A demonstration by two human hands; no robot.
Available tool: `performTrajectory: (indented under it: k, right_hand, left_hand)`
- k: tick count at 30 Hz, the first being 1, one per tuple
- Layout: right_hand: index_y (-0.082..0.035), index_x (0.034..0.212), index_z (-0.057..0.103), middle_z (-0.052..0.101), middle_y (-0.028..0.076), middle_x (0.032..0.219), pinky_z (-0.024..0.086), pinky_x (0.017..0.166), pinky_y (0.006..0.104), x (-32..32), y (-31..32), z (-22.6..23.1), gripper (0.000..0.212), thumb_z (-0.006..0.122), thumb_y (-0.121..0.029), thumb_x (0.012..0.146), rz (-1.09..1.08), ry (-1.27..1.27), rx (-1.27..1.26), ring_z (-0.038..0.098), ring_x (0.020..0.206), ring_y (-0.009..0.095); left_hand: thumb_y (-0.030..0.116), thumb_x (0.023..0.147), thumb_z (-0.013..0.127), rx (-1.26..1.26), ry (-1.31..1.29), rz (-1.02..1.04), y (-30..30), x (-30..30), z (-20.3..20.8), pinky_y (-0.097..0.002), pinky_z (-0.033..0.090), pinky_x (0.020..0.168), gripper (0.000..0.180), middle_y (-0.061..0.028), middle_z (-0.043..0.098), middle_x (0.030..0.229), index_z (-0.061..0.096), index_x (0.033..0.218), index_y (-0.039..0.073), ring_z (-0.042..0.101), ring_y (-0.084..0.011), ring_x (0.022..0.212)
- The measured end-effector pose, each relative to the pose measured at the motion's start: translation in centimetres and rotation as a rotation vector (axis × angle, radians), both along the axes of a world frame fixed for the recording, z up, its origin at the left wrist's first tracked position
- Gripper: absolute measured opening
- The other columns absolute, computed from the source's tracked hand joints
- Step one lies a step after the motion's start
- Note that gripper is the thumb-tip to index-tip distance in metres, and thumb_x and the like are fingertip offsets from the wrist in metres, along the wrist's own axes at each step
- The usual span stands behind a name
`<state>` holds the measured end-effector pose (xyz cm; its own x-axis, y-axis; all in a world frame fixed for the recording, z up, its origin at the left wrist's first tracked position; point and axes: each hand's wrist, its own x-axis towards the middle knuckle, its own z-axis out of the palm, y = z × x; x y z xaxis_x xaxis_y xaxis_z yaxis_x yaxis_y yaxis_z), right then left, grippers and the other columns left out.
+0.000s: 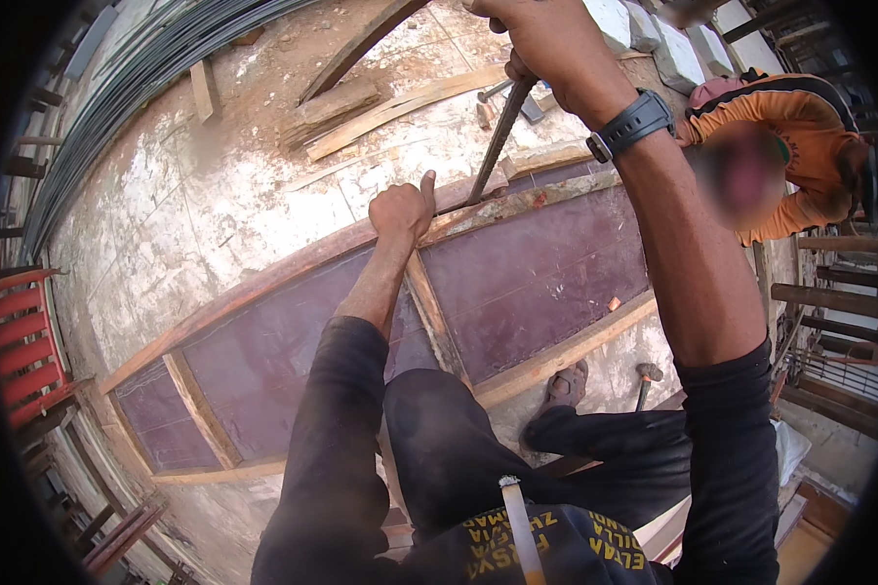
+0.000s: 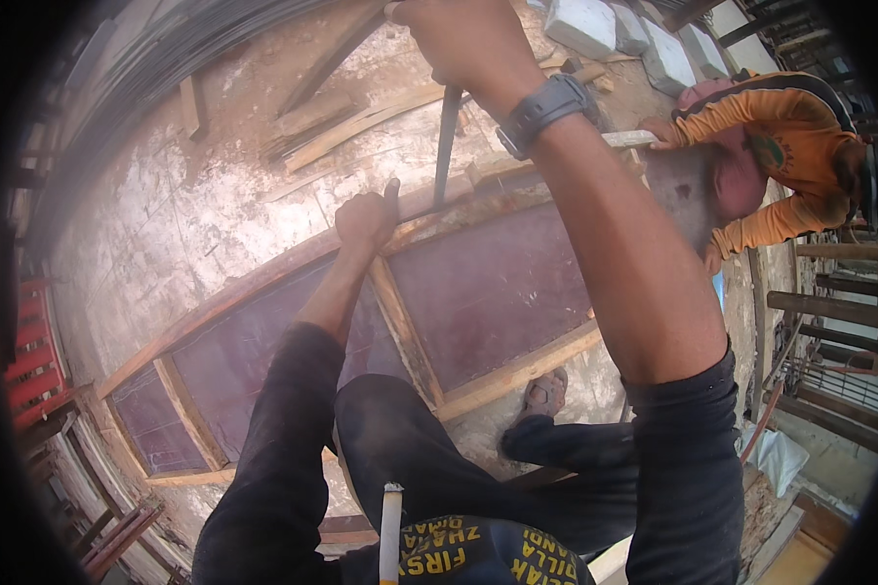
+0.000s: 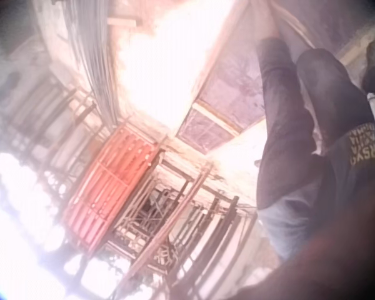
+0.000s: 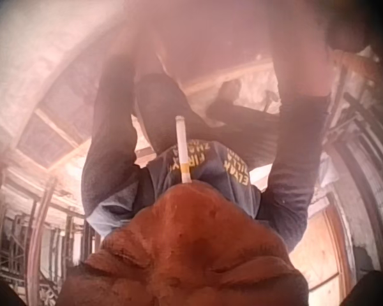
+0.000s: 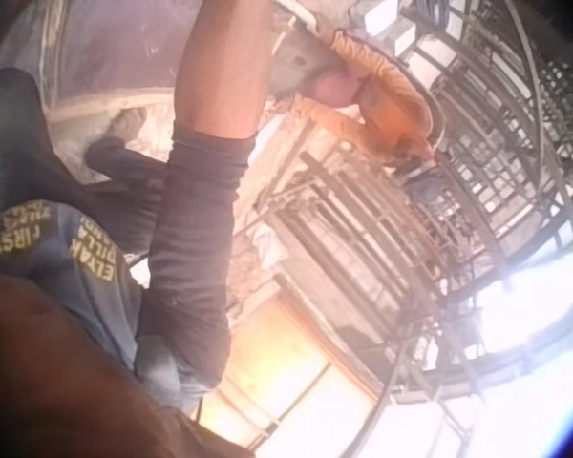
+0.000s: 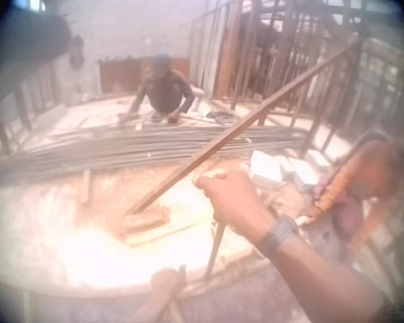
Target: The person uses a saw to cut through a piece of wood that is part of a larger wooden frame on the ground. The person first uses a crowbar and a hammer to adjust and secure pieces of the frame, then uses the saw to make a vertical cut through the wood.
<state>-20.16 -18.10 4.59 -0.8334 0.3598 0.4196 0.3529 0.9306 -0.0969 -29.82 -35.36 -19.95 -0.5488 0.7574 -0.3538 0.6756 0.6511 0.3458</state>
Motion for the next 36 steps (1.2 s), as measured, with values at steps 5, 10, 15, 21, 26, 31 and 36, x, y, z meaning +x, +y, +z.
performTrajectory:
  k: [5,10,15,21,26,31,36]
  right_hand:
    - [0.002,0.109,0.071,0.071,0.018,0.079,0.057,0.068,0.0379,-4.2,-0.7,2.9,0.034,0.066,-0.029,0.095,-0.350,0.126,-0.913,0.070,0.072,0.031]
    - [0.004,0.071,0.062,0.050,0.002,0.060,0.041,0.060,0.0340,3.6,-7.3,0.3,0.044,0.072,-0.034,0.092,-0.284,0.505,-0.885,0.046,0.061,0.013]
    - [0.003,0.079,0.068,0.058,0.001,0.070,0.042,0.066,0.0297,9.4,-14.2,1.0,0.034,0.074,-0.028,0.094,-0.422,0.551,-1.060,0.050,0.070,0.009]
    - [0.001,0.085,0.069,0.060,0.002,0.071,0.041,0.066,0.0269,11.9,-16.0,0.5,0.025,0.074,-0.022,0.094,-0.370,0.568,-1.096,0.051,0.070,0.008]
    - [-0.001,0.088,0.069,0.060,0.002,0.073,0.041,0.064,0.0273,13.9,-18.3,-0.3,0.021,0.074,-0.019,0.095,-0.348,0.609,-1.145,0.050,0.071,0.008]
    - [-0.001,0.088,0.067,0.060,0.000,0.074,0.042,0.064,0.0269,16.3,-20.3,-1.3,0.021,0.073,-0.020,0.096,-0.348,0.680,-1.177,0.052,0.070,0.009]
    - [0.000,0.087,0.065,0.058,0.001,0.072,0.045,0.065,0.0286,19.5,-22.8,-3.9,0.019,0.068,-0.015,0.097,-0.257,0.786,-1.174,0.051,0.064,0.009]
  left_hand:
    - [0.061,0.104,0.029,-0.024,-0.007,0.001,0.4,0.0,-0.3,-0.0504,0.053,0.090,0.081,-0.0290,0.073,0.097,0.077,0.097,-0.004,0.072,-0.0431,0.097]
    - [0.065,0.103,0.033,0.014,-0.024,-0.023,0.2,-1.0,0.0,-0.0485,0.056,0.082,0.084,-0.0274,0.074,0.090,0.077,0.092,-0.005,0.073,-0.0415,0.090]
    - [0.064,0.102,0.034,0.000,-0.027,-0.029,-0.4,-1.1,0.0,-0.0493,0.056,0.083,0.082,-0.0274,0.074,0.091,0.077,0.095,-0.005,0.072,-0.0418,0.092]
    - [0.058,0.102,0.036,-0.023,-0.070,-0.052,0.0,-0.6,0.4,-0.0525,0.052,0.093,0.075,-0.0307,0.072,0.100,0.076,0.100,-0.006,0.070,-0.0451,0.101]
    - [0.055,0.101,0.039,0.016,0.010,-0.053,-0.4,-0.7,-0.5,-0.0496,0.056,0.085,0.071,-0.0284,0.073,0.092,0.076,0.092,-0.005,0.072,-0.0427,0.093]
    - [0.054,0.101,0.039,0.019,0.034,-0.067,-0.5,-0.6,0.2,-0.0499,0.055,0.087,0.070,-0.0289,0.073,0.094,0.076,0.093,-0.006,0.072,-0.0428,0.094]
    - [0.054,0.101,0.040,0.018,0.023,-0.058,0.4,-0.5,1.7,-0.0502,0.055,0.087,0.069,-0.0280,0.073,0.096,0.076,0.094,-0.005,0.072,-0.0430,0.094]
